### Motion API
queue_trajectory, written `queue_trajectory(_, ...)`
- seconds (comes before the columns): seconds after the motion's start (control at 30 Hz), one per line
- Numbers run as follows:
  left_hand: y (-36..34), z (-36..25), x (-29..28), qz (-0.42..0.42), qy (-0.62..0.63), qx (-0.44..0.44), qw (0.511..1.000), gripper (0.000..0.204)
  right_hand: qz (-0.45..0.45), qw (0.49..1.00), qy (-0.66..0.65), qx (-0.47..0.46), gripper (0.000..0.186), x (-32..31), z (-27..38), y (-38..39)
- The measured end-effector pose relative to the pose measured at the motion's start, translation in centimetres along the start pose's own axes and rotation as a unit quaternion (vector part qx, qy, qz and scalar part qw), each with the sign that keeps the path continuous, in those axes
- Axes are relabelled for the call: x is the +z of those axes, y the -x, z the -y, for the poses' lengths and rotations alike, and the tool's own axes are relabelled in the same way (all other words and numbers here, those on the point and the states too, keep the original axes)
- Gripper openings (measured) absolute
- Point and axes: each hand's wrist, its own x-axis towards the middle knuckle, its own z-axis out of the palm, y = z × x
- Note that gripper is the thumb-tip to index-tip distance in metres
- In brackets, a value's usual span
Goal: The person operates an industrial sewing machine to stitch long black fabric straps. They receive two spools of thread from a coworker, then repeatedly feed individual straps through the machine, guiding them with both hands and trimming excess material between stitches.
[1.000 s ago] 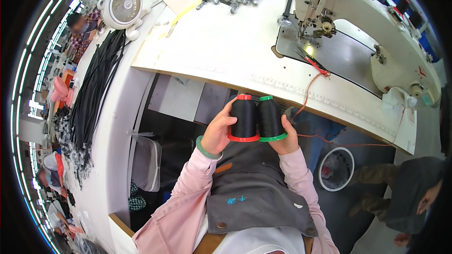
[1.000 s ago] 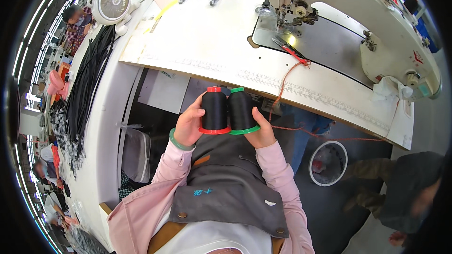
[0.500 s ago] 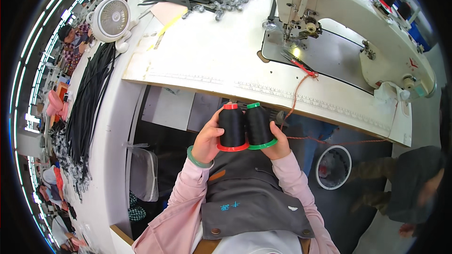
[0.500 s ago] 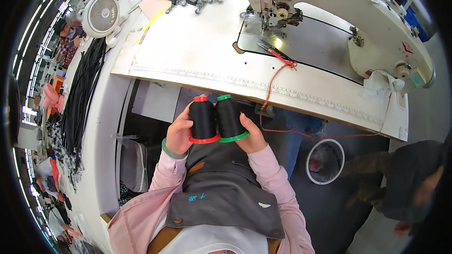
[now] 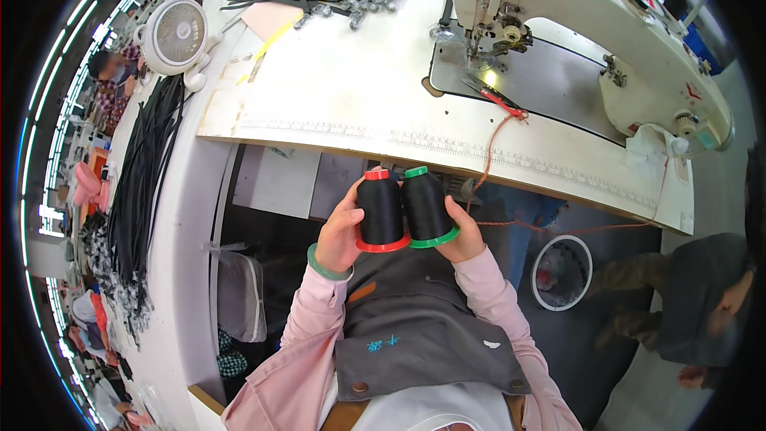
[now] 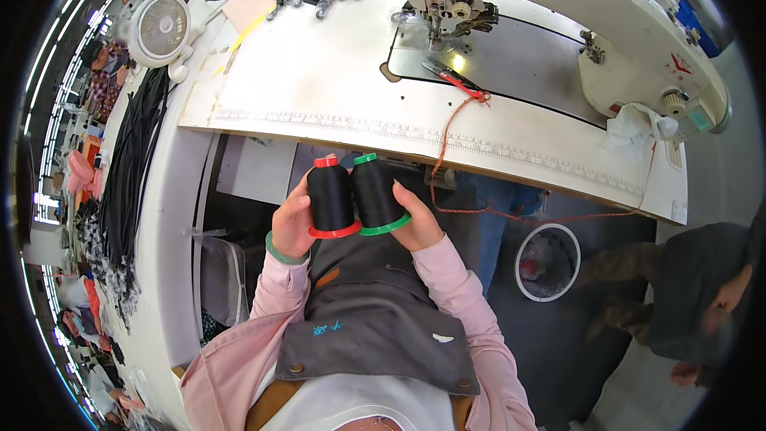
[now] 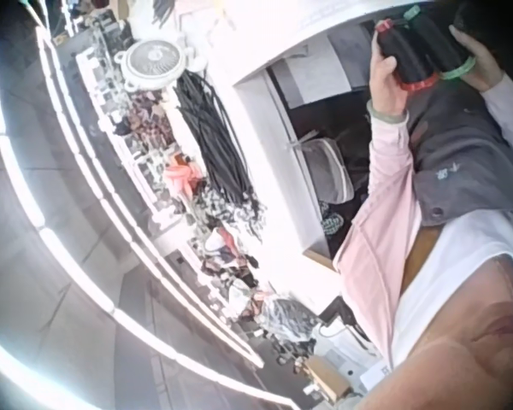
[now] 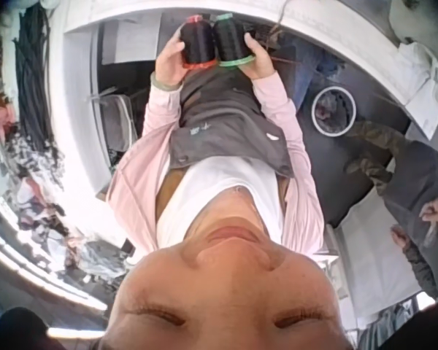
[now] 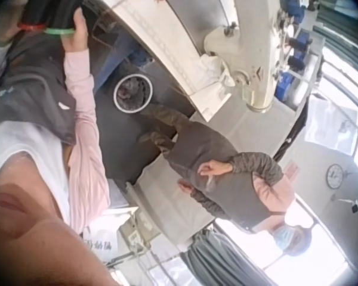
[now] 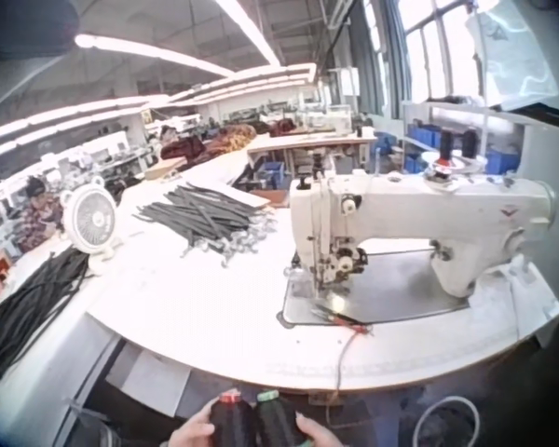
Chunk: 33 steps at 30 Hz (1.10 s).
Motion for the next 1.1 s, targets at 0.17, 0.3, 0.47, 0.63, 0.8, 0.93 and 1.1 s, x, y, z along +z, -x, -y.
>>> queue_trajectory(0.17, -0.1, 0.0, 0.3, 0.005, -0.001, 0.005, 1.0, 0.068, -0.01, 1.0, 0.001, -0.007, 0.058, 0.1, 0.0, 0.2)
queue_trajectory(0.3, 0.0, 0.2, 0.5, 0.013, -0.032, 0.019, 0.999, 0.063, -0.011, 0.995, 0.094, -0.03, 0.062, 0.4, 0.5, 0.4)
queue_trajectory(0.47, 0.0, 0.5, -0.4, -0.021, -0.036, 0.003, 0.999, 0.054, -0.132, 0.843, 0.499, -0.153, 0.066, 2.2, 0.9, 0.6)
queue_trajectory(0.63, 0.0, 1.3, -1.0, -0.044, 0.029, -0.01, 0.999, 0.049, -0.208, 0.613, 0.728, -0.225, 0.072, 4.4, 0.2, 0.9)
queue_trajectory(0.8, 0.0, 1.6, -1.8, -0.054, 0.058, -0.002, 0.997, 0.047, -0.145, 0.637, 0.721, -0.229, 0.08, 4.9, 0.7, 1.4)
queue_trajectory(0.93, 0.0, 1.8, -1.9, -0.046, 0.105, -0.008, 0.993, 0.049, -0.173, 0.685, 0.666, -0.239, 0.082, 5.1, 0.4, 1.3)
queue_trajectory(1.1, 0.0, 1.9, -1.7, -0.031, 0.096, 0.008, 0.995, 0.053, -0.19, 0.664, 0.683, -0.238, 0.08, 4.8, 0.1, 1.1)
